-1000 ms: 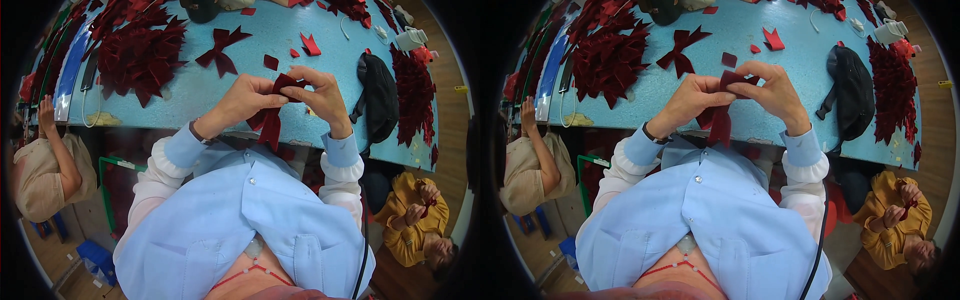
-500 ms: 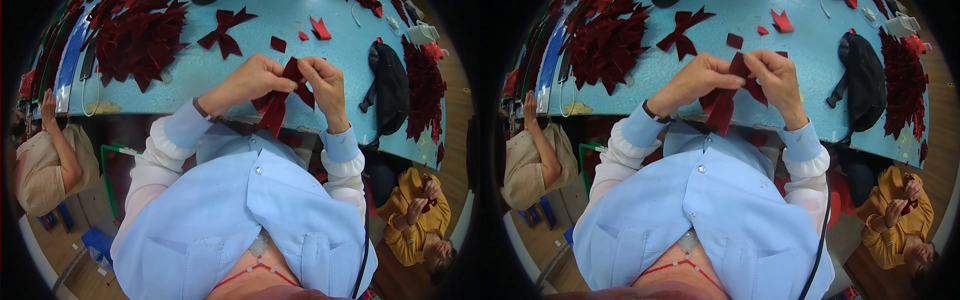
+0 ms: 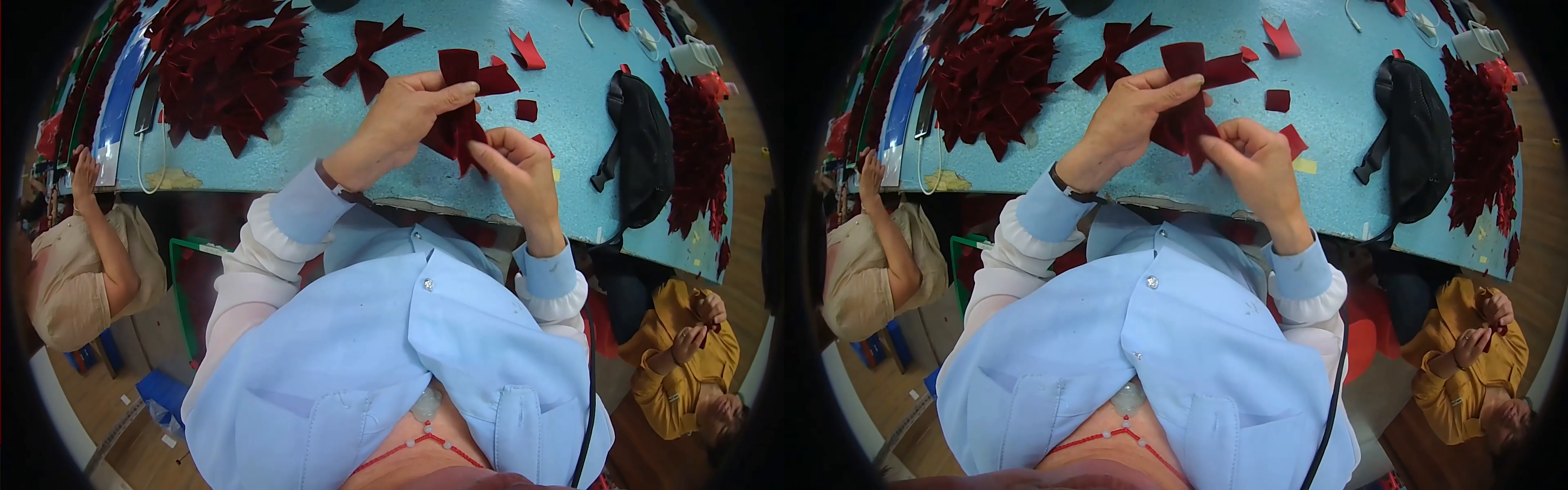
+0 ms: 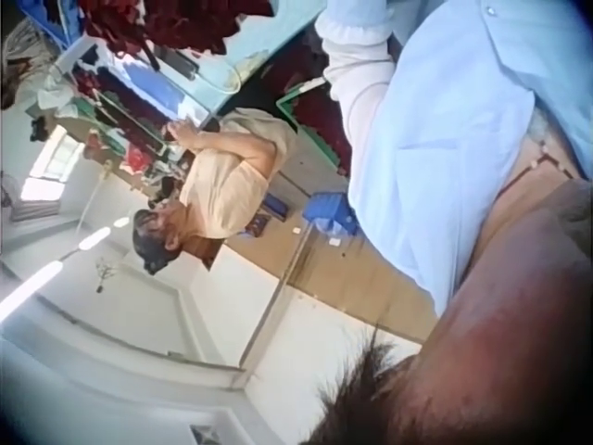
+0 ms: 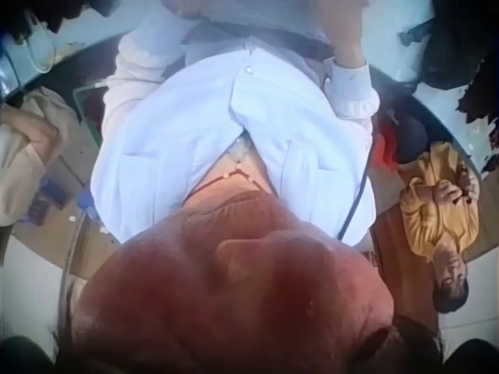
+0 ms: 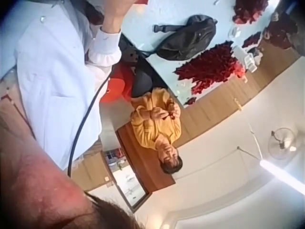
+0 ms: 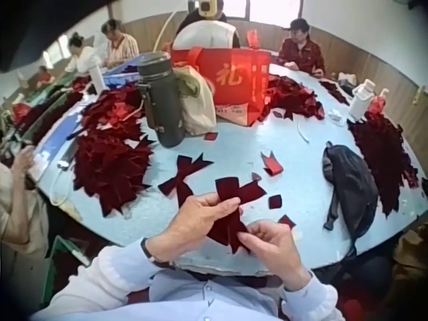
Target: Assembling decorative red fabric bows at a factory workstation.
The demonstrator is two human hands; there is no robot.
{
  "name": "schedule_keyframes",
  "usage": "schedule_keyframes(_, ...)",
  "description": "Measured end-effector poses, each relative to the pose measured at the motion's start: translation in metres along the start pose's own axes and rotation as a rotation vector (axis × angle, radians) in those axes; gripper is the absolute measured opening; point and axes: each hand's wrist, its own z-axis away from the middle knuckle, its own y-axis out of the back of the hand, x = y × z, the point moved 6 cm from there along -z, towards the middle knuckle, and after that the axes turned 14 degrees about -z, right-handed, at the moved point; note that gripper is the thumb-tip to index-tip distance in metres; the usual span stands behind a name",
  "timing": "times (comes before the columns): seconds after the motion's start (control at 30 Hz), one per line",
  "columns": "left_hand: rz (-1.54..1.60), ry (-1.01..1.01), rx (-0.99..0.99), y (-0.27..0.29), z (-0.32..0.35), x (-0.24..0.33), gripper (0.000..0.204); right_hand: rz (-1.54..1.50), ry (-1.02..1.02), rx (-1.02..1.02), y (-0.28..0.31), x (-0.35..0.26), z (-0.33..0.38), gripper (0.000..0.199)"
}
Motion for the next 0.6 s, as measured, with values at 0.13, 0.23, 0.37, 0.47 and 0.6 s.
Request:
schedule_keyframes(0.13, 0.052, 0.084, -0.131, -0.008, 0.007, -0.001, 0.020, -0.341, -0.024, 0.041, 0.021, 0.018, -0.010, 0.011)
schedule_keyframes(0.23, 0.070, 0.098, -0.176, -0.004, 0.002, -0.015, 0.026, -0.707, -0.045, 0.132, 0.023, 0.021, -0.013, 0.010)
schedule_keyframes(0.37, 0.035, 0.070, -0.239, -0.005, 0.002, -0.019, 0.029, -0.562, 0.035, 0.130, 0.016, 0.025, -0.010, 0.009)
schedule_keyframes(0.47, 0.007, 0.034, -0.265, -0.011, 0.006, -0.015, 0.027, -0.280, 0.046, 0.120, 0.029, 0.025, -0.011, 0.010)
schedule_keyframes(0.6, 0.005, -0.014, -0.217, -0.014, 0.009, -0.003, 0.024, -0.184, 0.096, 0.180, 0.031, 0.001, -0.016, 0.012)
